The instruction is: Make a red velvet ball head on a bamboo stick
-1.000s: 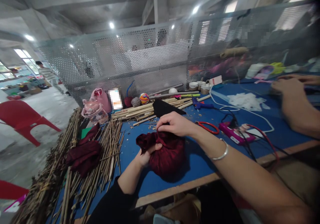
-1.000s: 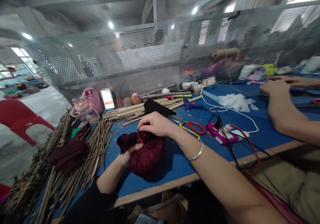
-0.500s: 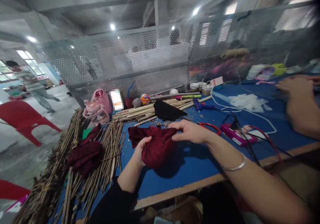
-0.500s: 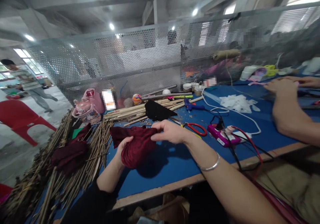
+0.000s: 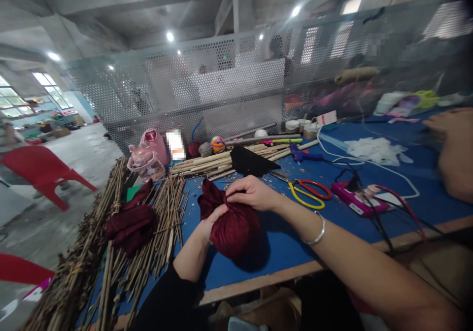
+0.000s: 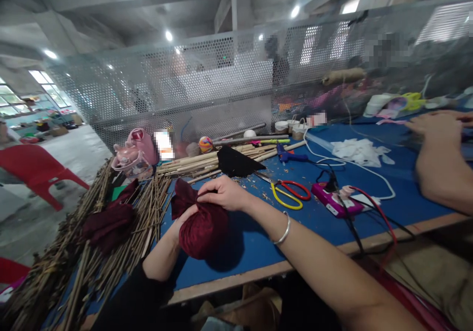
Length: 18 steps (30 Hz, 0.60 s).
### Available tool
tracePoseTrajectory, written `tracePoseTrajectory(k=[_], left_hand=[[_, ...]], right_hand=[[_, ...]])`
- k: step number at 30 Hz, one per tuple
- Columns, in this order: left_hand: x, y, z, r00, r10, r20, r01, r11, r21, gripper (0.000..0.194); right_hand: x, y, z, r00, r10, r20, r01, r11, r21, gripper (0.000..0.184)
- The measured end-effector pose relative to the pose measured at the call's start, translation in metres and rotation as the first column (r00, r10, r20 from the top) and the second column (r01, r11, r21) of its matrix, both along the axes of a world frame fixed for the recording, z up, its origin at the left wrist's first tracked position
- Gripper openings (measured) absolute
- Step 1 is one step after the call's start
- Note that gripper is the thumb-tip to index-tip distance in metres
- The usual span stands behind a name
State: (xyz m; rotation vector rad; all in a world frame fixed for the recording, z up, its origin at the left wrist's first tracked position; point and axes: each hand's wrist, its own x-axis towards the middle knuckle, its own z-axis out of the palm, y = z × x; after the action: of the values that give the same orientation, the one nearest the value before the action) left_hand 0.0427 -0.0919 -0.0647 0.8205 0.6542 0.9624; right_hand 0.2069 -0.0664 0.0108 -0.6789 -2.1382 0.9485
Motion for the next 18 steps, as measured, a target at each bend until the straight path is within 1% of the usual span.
tracePoseTrajectory(k=[3, 5, 7, 8, 10, 11, 12, 13, 14, 15, 16, 17, 18], left_hand=[[0.005, -0.003, 0.001, 0.999, 0.019, 0.037, -0.016, 0.996, -0.091, 0.046], [0.006, -0.005, 0.003, 0.998, 0.051, 0.049, -0.047, 0.995, -0.085, 0.055], [0.006, -0.007, 0.007, 0.998, 0.023, 0.051, -0.022, 1.000, -0.015, 0.057], [0.006, -0.008, 0.009, 0.999, -0.019, 0.034, 0.017, 0.999, 0.038, 0.055], [0.007, -0.009, 0.013, 0.992, -0.118, -0.048, 0.123, 0.984, 0.129, 0.051], [0.008, -0.009, 0.014, 0.988, -0.127, -0.092, 0.140, 0.978, 0.154, 0.048], [0.009, -0.009, 0.015, 0.987, -0.100, -0.124, 0.120, 0.979, 0.165, 0.044], [0.010, -0.007, 0.015, 0.989, -0.050, -0.136, 0.074, 0.983, 0.170, 0.041], [0.011, -0.006, 0.015, 0.991, 0.025, -0.130, -0.001, 0.984, 0.180, 0.038], [0.010, -0.004, 0.014, 0.987, 0.114, -0.116, -0.090, 0.976, 0.198, 0.035], [0.010, -0.001, 0.013, 0.974, 0.197, -0.109, -0.170, 0.960, 0.221, 0.033], [0.008, 0.000, 0.013, 0.956, 0.269, -0.114, -0.236, 0.941, 0.243, 0.031], [0.007, 0.002, 0.012, 0.936, 0.326, -0.135, -0.283, 0.922, 0.266, 0.031]], right_hand=[[0.004, 0.002, 0.001, 0.999, -0.028, -0.016, 0.028, 1.000, -0.011, 0.021], [0.006, 0.001, 0.000, 0.998, -0.061, -0.013, 0.060, 0.998, -0.003, 0.022], [0.005, -0.001, -0.002, 0.998, -0.042, 0.045, 0.042, 0.999, 0.000, 0.021], [0.004, -0.001, -0.003, 0.995, -0.016, 0.097, 0.015, 1.000, 0.006, 0.018], [0.001, -0.002, -0.004, 0.974, 0.051, 0.221, -0.056, 0.998, 0.016, 0.016], [0.000, -0.001, -0.004, 0.962, 0.064, 0.265, -0.073, 0.997, 0.025, 0.016], [0.000, 0.000, -0.003, 0.959, 0.041, 0.279, -0.058, 0.997, 0.052, 0.017], [0.001, 0.001, -0.003, 0.966, -0.024, 0.257, -0.001, 0.995, 0.099, 0.016], [0.003, 0.001, -0.003, 0.972, -0.131, 0.193, 0.100, 0.982, 0.160, 0.017], [0.007, 0.002, -0.003, 0.959, -0.270, 0.091, 0.247, 0.946, 0.211, 0.021], [0.012, 0.001, -0.004, 0.910, -0.414, -0.018, 0.408, 0.886, 0.222, 0.027], [0.018, 0.000, -0.005, 0.842, -0.533, -0.083, 0.539, 0.822, 0.183, 0.033], [0.023, -0.003, -0.008, 0.793, -0.604, -0.078, 0.609, 0.785, 0.111, 0.039]])
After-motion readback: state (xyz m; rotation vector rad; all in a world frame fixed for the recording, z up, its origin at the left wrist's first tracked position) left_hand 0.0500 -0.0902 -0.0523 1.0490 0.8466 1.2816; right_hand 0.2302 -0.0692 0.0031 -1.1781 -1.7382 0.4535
